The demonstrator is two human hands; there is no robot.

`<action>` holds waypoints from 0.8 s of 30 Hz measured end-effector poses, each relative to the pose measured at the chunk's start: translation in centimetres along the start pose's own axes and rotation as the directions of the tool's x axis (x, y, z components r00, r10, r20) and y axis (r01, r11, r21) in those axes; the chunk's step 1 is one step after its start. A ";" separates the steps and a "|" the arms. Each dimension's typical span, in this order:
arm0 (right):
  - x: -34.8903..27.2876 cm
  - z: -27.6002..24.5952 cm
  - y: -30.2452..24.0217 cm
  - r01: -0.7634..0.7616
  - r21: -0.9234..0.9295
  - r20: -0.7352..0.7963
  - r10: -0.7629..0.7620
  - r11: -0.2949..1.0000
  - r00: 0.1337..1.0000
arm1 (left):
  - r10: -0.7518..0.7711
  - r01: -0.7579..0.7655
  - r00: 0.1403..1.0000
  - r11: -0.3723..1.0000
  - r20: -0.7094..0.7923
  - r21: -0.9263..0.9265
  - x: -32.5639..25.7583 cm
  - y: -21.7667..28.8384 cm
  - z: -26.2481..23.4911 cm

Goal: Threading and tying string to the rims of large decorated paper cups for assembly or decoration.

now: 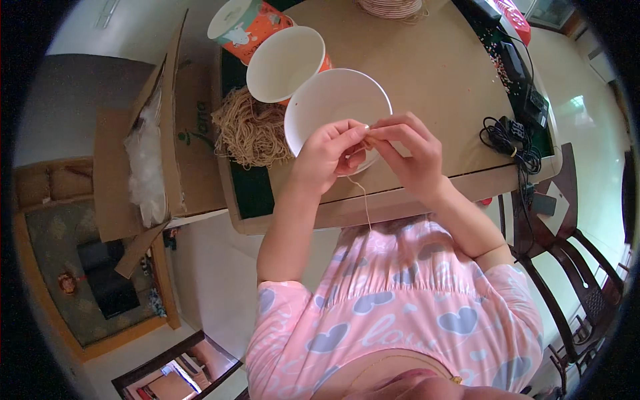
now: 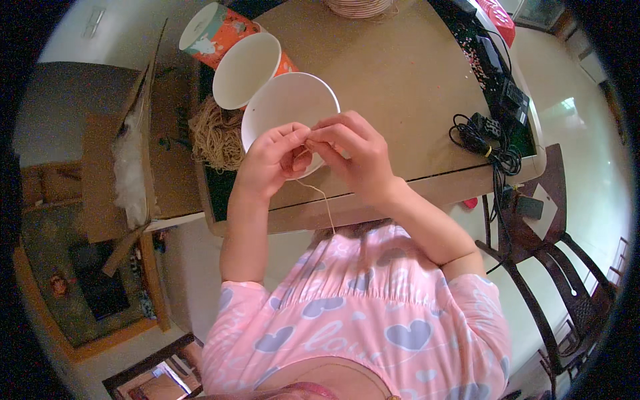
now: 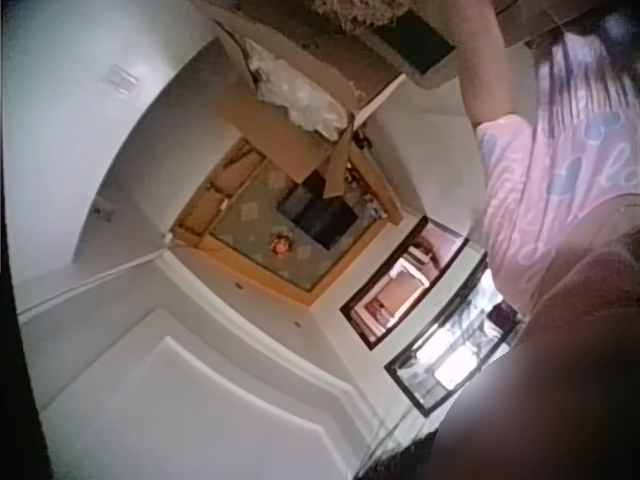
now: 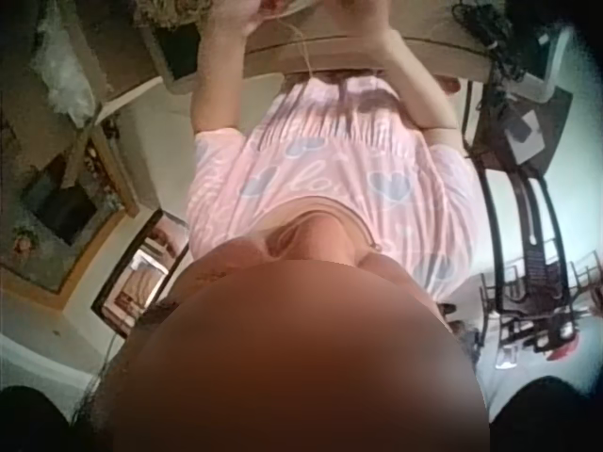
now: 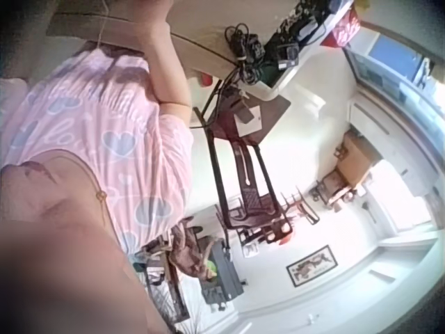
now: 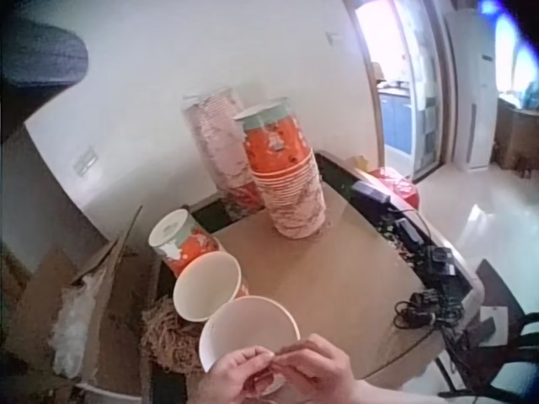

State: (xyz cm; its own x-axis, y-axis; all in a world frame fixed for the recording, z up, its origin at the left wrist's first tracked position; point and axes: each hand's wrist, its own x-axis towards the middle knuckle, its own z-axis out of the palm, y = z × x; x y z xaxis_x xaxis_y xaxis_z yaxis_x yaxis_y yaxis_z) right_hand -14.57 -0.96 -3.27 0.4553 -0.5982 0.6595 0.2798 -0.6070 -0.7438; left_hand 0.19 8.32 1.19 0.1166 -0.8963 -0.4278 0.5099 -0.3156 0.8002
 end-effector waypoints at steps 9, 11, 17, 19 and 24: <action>-0.4 0.2 0.9 0.160 -0.141 0.061 -0.153 0.977 0.986 | 0.201 -0.153 0.957 0.961 -0.207 0.229 -1.2 -0.2 0.6; -0.3 0.0 0.6 0.138 -0.116 0.093 -0.127 0.984 0.988 | 0.254 -0.183 0.942 0.936 -0.218 0.300 -1.5 -0.3 0.8; 1.5 -0.4 -0.7 -0.250 0.087 0.187 0.230 0.964 0.955 | 0.509 -0.243 0.815 0.733 -0.276 0.635 -2.2 -1.6 1.0; 2.0 -0.5 -0.3 -0.086 -0.095 0.290 0.110 0.992 0.951 | 0.560 -0.283 0.791 0.691 -0.246 0.665 -2.4 -1.8 1.1; 2.5 -0.2 -0.6 -0.118 -0.103 0.327 0.146 0.988 0.934 | 0.553 -0.273 0.777 0.726 -0.300 0.631 -2.7 -1.9 1.3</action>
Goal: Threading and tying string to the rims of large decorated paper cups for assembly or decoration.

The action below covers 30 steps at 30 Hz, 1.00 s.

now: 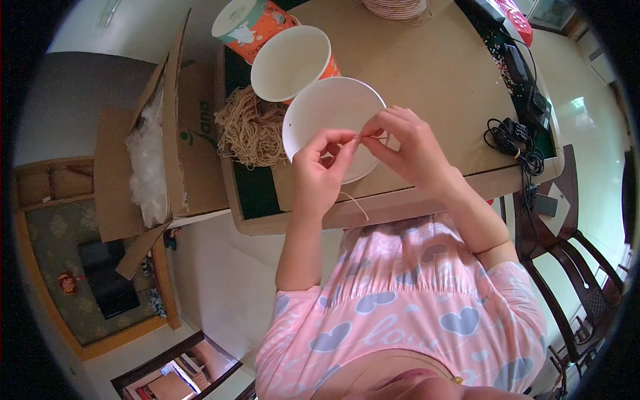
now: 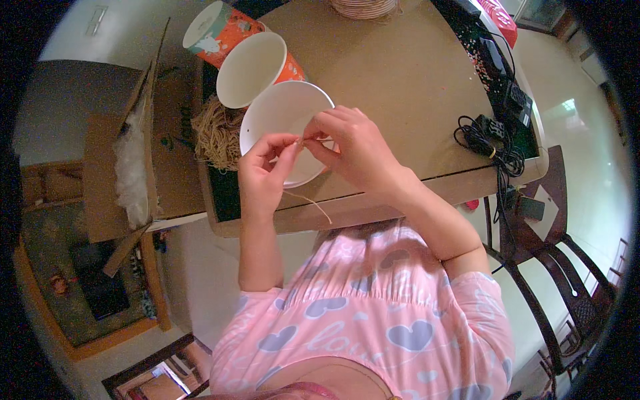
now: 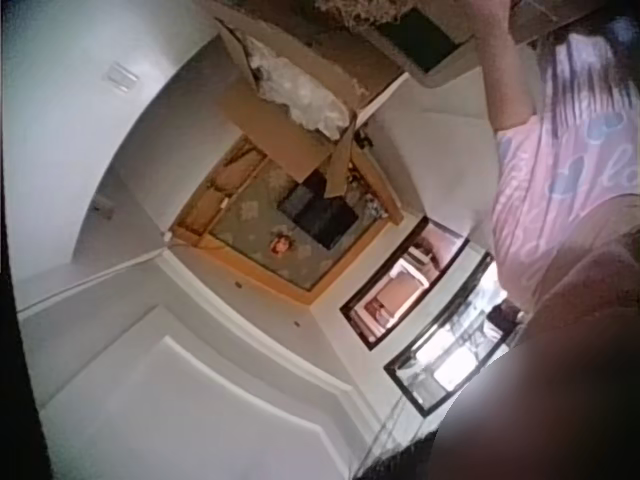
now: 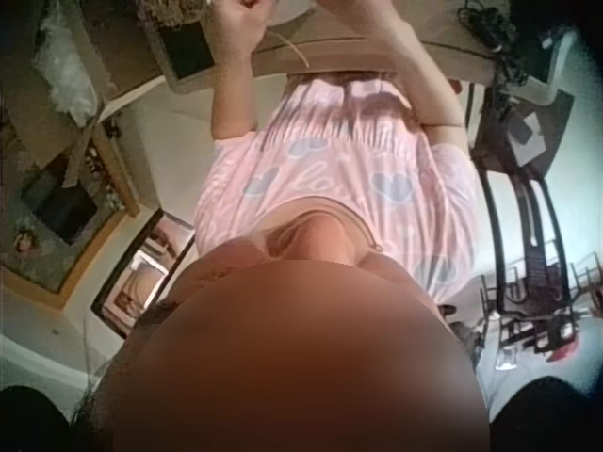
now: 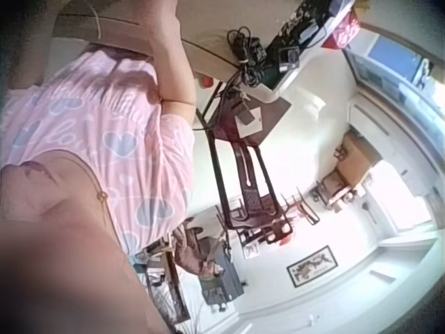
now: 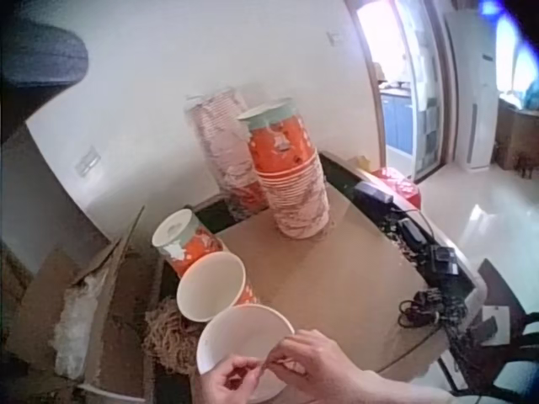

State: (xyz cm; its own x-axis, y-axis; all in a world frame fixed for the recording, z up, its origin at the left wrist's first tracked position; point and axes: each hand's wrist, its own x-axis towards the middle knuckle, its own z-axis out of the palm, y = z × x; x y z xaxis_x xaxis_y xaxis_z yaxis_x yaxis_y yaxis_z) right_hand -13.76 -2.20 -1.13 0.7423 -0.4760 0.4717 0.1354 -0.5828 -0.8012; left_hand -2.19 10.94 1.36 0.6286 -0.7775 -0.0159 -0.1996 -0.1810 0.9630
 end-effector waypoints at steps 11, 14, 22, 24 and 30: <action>0.3 0.9 0.0 0.032 -0.120 0.003 -0.032 0.992 0.999 | 0.134 -0.129 0.989 0.988 -0.055 0.080 -0.3 -0.8 0.1; 0.3 1.0 -0.1 0.039 -0.162 0.025 -0.036 0.986 0.999 | 0.141 -0.135 0.986 0.988 -0.084 0.071 -0.4 -0.6 0.3; 0.4 1.4 -0.1 0.024 -0.180 0.035 -0.017 0.983 0.999 | 0.114 -0.101 0.990 0.983 -0.078 0.153 -0.3 -0.5 -0.2; 0.4 1.4 -0.1 0.024 -0.188 0.045 -0.016 0.982 0.999 | 0.143 -0.126 0.986 0.975 -0.085 0.183 -0.3 -0.4 -0.1; 0.2 1.3 -0.2 0.037 -0.199 0.078 -0.021 0.979 0.997 | 0.203 -0.162 0.969 0.954 -0.144 0.251 -0.6 -0.6 -0.4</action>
State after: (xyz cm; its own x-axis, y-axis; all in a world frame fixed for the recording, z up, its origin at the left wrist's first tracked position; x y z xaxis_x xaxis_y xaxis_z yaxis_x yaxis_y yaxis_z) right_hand -12.75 -1.30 -1.32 0.7883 -0.4103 0.4585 0.0294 -0.7191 -0.6942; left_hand -2.13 11.77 0.93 0.6764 -0.7034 0.2184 -0.4810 -0.1974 0.8542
